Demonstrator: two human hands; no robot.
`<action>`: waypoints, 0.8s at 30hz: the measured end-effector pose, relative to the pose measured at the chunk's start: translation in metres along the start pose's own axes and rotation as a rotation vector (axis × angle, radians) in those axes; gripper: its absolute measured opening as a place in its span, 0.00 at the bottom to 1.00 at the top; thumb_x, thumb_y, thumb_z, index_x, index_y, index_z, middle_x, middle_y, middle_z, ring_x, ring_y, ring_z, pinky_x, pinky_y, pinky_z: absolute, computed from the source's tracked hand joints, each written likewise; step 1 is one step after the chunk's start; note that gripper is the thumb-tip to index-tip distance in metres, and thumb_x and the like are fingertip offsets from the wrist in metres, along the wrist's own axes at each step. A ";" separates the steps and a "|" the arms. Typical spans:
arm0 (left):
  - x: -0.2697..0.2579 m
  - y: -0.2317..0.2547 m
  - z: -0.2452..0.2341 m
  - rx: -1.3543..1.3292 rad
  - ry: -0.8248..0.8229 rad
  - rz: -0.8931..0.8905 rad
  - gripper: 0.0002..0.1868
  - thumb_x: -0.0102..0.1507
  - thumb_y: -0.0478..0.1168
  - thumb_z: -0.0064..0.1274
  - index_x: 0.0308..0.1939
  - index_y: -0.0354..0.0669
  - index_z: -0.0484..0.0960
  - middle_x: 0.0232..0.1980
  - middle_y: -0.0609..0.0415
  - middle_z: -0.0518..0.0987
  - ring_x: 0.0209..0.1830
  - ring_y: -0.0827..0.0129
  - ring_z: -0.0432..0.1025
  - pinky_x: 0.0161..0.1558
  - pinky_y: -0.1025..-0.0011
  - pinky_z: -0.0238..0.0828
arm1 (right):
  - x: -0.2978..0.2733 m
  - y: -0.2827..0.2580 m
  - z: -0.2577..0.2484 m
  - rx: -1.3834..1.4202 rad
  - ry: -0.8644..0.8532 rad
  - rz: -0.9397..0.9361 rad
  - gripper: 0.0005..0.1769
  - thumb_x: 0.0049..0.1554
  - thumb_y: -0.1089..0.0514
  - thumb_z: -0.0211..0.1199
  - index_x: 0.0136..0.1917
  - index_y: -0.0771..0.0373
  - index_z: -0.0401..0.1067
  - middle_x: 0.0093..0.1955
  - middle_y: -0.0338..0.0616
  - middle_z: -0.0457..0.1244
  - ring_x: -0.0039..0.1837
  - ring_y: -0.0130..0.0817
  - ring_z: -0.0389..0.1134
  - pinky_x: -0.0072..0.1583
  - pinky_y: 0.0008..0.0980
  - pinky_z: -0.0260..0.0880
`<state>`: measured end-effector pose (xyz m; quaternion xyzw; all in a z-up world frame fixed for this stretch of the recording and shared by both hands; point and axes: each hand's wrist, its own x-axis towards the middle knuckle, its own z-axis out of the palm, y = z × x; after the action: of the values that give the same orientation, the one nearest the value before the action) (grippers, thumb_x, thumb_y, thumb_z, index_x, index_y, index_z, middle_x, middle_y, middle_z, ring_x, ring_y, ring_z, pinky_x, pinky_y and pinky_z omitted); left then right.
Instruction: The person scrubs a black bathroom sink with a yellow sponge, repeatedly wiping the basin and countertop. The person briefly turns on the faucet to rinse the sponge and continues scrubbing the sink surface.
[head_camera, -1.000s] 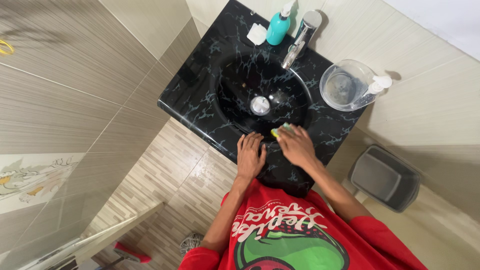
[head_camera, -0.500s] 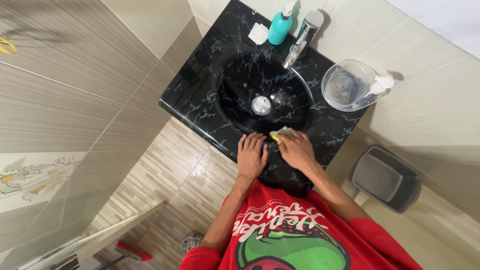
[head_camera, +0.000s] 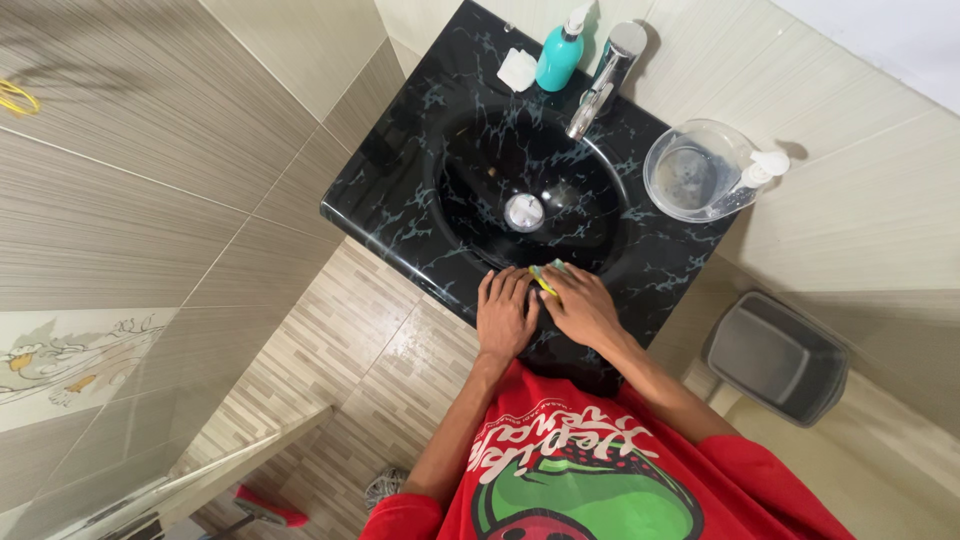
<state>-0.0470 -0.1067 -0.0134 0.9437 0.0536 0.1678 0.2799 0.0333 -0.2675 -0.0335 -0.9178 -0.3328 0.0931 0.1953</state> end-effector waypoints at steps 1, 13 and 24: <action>0.000 0.000 0.000 -0.001 0.000 0.001 0.17 0.66 0.42 0.50 0.57 0.39 0.80 0.60 0.53 0.80 0.69 0.61 0.67 0.74 0.55 0.51 | -0.002 0.002 -0.005 -0.014 -0.008 0.001 0.27 0.64 0.47 0.53 0.71 0.60 0.70 0.72 0.45 0.63 0.76 0.49 0.58 0.73 0.50 0.53; 0.000 0.001 0.001 -0.003 0.003 -0.009 0.17 0.66 0.42 0.51 0.57 0.40 0.81 0.60 0.52 0.79 0.68 0.61 0.68 0.74 0.55 0.52 | 0.017 0.004 0.017 -0.008 -0.044 -0.021 0.28 0.67 0.46 0.47 0.73 0.62 0.68 0.74 0.48 0.62 0.76 0.51 0.58 0.74 0.49 0.53; 0.000 0.002 0.001 -0.016 0.004 -0.011 0.17 0.65 0.41 0.49 0.56 0.40 0.81 0.60 0.53 0.80 0.68 0.62 0.68 0.74 0.55 0.51 | 0.036 0.032 -0.003 -0.297 -0.198 0.133 0.27 0.68 0.43 0.39 0.74 0.55 0.62 0.78 0.39 0.56 0.81 0.44 0.49 0.78 0.50 0.43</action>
<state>-0.0471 -0.1090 -0.0130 0.9408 0.0583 0.1686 0.2884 0.0804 -0.2676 -0.0455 -0.9429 -0.2991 0.1456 0.0175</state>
